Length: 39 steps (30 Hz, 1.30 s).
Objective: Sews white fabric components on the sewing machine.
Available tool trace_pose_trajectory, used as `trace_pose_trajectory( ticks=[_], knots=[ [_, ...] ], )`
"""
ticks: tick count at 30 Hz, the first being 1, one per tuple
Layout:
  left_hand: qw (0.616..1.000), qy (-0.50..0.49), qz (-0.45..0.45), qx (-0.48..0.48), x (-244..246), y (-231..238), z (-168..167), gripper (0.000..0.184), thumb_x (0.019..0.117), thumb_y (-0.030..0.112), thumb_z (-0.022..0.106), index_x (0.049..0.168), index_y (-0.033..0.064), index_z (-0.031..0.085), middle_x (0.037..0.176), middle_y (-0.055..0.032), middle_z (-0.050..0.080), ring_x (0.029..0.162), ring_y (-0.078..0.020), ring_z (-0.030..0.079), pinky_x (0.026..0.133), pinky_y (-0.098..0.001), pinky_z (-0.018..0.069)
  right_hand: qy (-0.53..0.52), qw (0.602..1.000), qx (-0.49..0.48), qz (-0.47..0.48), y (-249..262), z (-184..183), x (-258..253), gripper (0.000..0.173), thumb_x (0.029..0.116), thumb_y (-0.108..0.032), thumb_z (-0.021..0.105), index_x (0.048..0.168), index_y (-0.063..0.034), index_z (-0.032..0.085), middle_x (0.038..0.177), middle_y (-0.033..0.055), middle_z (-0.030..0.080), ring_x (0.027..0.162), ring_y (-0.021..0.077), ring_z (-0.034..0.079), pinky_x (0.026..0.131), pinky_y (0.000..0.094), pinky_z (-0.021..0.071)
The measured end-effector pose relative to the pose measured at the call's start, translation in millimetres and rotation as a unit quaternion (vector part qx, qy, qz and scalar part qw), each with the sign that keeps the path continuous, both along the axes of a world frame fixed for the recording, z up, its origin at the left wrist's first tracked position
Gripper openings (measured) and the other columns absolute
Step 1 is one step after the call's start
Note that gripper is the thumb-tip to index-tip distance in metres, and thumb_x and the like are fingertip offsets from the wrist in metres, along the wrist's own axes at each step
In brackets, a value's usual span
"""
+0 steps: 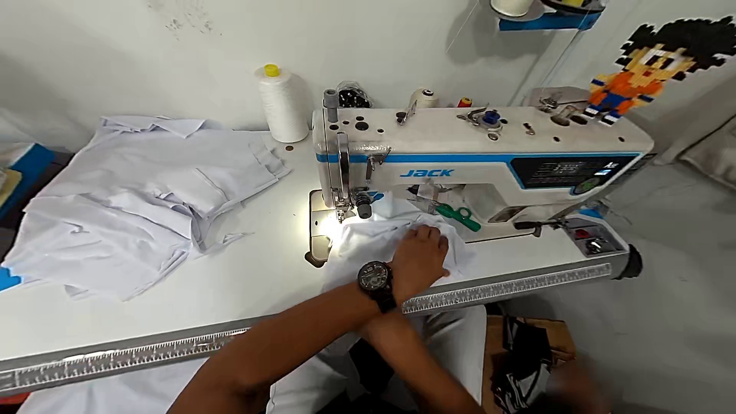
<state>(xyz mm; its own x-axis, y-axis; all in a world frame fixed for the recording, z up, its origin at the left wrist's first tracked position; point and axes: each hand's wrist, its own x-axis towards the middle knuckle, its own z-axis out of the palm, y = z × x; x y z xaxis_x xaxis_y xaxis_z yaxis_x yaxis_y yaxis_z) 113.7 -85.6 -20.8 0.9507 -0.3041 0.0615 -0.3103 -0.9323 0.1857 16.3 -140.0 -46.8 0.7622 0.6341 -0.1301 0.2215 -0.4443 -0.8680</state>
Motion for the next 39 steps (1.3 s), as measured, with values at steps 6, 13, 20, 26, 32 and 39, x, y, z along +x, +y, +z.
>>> trace_pose_trajectory(
  ticks=[6, 13, 20, 26, 32, 39],
  knots=[
    [0.959, -0.095, 0.187, -0.190, -100, 64, 42, 0.018, 0.1022, 0.015, 0.056, 0.103, 0.0043, 0.070, 0.078, -0.0115, 0.068, 0.070, -0.0270, 0.069, 0.063, -0.0493, 0.0568, -0.381, 0.919, -0.031, 0.093, -12, -27, 11, 0.034, 0.0909, -0.034, 0.070, 0.116, -0.0105, 0.074, 0.120, 0.0127, 0.073, 0.121, 0.0314, 0.065, 0.105, 0.0613, 0.0473],
    [0.723, -0.256, 0.629, -0.127, -256, 197, 64, 0.044, 0.1058, 0.028, 0.047, 0.113, -0.0136, 0.060, 0.095, -0.0354, 0.063, 0.086, -0.0502, 0.063, 0.076, -0.0695, 0.0469, -0.392, 0.865, -0.120, 0.290, -22, -19, 52, 0.058, 0.1080, -0.049, 0.037, 0.159, -0.0216, 0.040, 0.167, -0.0040, 0.033, 0.157, 0.0232, 0.024, 0.122, 0.0626, 0.0237],
    [0.968, -0.044, 0.233, -0.080, -168, 147, -15, 0.057, 0.1029, 0.055, 0.044, 0.140, 0.0167, 0.064, 0.147, -0.0049, 0.059, 0.140, -0.0285, 0.052, 0.111, -0.0627, 0.0412, -0.465, 0.858, -0.059, 0.210, -34, -37, 15, 0.052, 0.1029, -0.057, 0.045, 0.132, -0.0196, 0.067, 0.135, 0.0007, 0.068, 0.133, 0.0279, 0.058, 0.113, 0.0686, 0.0351],
    [0.984, -0.034, 0.171, -0.047, -85, 199, -20, 0.045, 0.1091, 0.029, 0.040, 0.143, 0.0053, 0.058, 0.151, -0.0127, 0.054, 0.143, -0.0332, 0.047, 0.113, -0.0653, 0.0368, -0.438, 0.874, -0.065, 0.200, -8, -15, 56, 0.045, 0.1049, -0.055, 0.042, 0.122, -0.0225, 0.069, 0.120, 0.0006, 0.071, 0.112, 0.0253, 0.065, 0.090, 0.0536, 0.0483],
    [0.942, -0.287, 0.114, -0.135, -111, 203, 27, 0.031, 0.1021, 0.019, 0.045, 0.115, 0.0028, 0.068, 0.114, -0.0133, 0.070, 0.106, -0.0227, 0.067, 0.089, -0.0391, 0.0552, -0.371, 0.916, -0.079, 0.130, 9, 2, 87, 0.048, 0.1044, -0.038, 0.051, 0.138, -0.0042, 0.060, 0.101, 0.0071, 0.074, 0.077, 0.0221, 0.072, 0.061, 0.0417, 0.0593],
    [0.990, -0.114, 0.082, -0.030, -135, 174, -40, 0.072, 0.0996, 0.066, 0.043, 0.149, 0.0137, 0.053, 0.156, -0.0086, 0.049, 0.147, -0.0269, 0.043, 0.118, -0.0514, 0.0373, -0.426, 0.898, -0.086, 0.074, -9, 2, 69, 0.039, 0.1029, -0.034, 0.054, 0.133, -0.0142, 0.068, 0.124, 0.0118, 0.070, 0.111, 0.0324, 0.068, 0.085, 0.0501, 0.0569]
  ],
)
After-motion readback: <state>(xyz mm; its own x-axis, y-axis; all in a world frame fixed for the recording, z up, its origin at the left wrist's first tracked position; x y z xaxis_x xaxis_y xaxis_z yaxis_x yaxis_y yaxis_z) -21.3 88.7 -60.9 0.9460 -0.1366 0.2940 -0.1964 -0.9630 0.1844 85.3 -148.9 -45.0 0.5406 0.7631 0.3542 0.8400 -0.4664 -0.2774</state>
